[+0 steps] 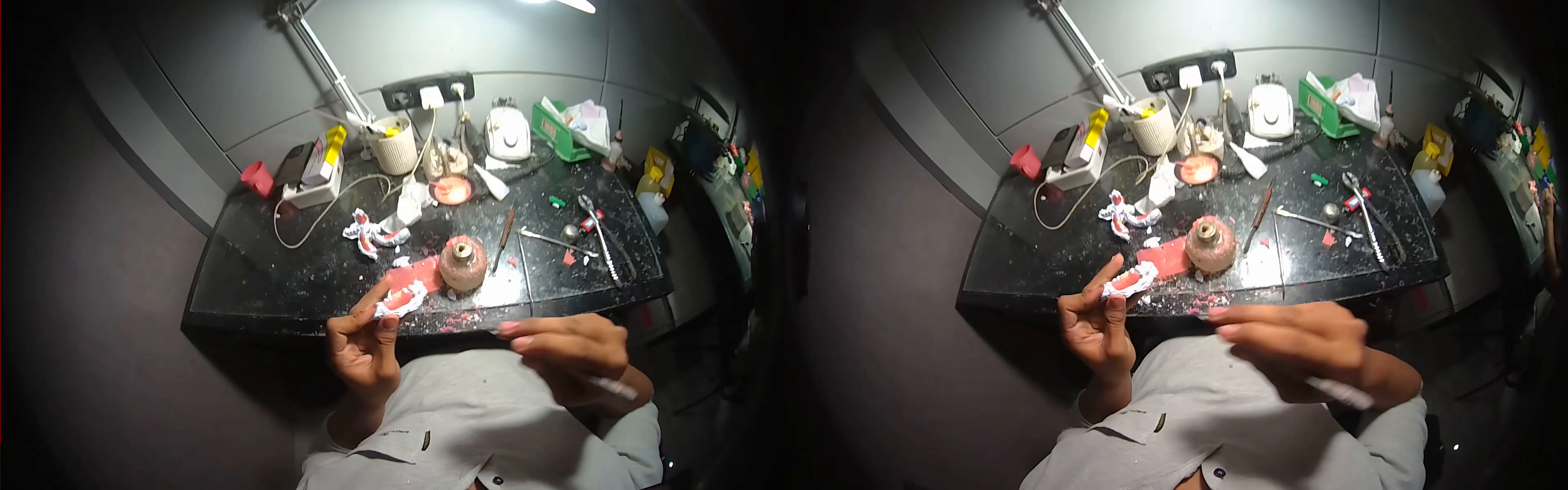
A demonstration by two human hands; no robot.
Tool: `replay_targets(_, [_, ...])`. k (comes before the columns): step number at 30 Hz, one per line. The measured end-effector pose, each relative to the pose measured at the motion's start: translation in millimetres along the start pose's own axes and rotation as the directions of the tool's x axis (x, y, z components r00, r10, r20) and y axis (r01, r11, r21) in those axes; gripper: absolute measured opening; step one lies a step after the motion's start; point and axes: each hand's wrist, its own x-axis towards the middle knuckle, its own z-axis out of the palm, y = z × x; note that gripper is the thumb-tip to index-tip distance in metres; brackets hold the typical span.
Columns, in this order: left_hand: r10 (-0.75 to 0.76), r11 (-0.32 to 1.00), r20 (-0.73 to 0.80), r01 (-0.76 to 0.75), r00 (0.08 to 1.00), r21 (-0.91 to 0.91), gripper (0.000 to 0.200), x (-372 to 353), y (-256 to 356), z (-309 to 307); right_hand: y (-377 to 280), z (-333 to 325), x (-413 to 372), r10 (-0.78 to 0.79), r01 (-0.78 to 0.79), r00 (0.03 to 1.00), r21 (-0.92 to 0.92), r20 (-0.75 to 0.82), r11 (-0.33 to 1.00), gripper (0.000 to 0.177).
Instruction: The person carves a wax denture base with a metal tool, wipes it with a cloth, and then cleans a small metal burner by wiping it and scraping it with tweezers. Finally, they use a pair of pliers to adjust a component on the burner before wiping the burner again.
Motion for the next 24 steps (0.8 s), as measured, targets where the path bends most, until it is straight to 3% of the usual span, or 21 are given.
replay_targets(2, [0.126,0.989,0.13,-0.134,0.983,0.056,0.027,4,18,-7,-6,31,9,-0.101,0.1,0.992,-0.014,-0.074,0.995,0.03])
replay_targets(3, [0.051,0.998,0.021,-0.051,0.998,-0.027,0.027,-26,-1,32,0,10,5,-0.048,0.051,0.997,-0.048,0.067,0.998,0.031])
replay_targets(6, [0.105,0.992,0.164,-0.115,0.981,0.055,0.031,-10,11,17,23,50,6,-0.079,0.08,0.996,0.028,-0.029,0.996,0.032])
replay_targets(10, [0.159,0.976,0.234,-0.188,0.959,0.109,0.032,-11,11,18,31,63,4,-0.061,0.062,0.997,0.017,-0.048,0.998,0.031])
replay_targets(15, [0.18,0.972,0.164,-0.201,0.97,0.122,0.028,-14,5,29,30,64,-4,-0.038,0.037,0.998,-0.013,-0.045,0.999,0.031])
replay_targets(20, [0.246,0.919,0.277,-0.315,0.929,0.238,0.031,-7,10,24,29,65,-3,-0.042,0.04,0.998,-0.062,-0.04,0.997,0.029])
replay_targets(24, [0.264,0.91,0.28,-0.334,0.923,0.244,0.031,-7,11,24,29,65,-1,-0.054,0.053,0.998,-0.063,-0.025,0.997,0.029])
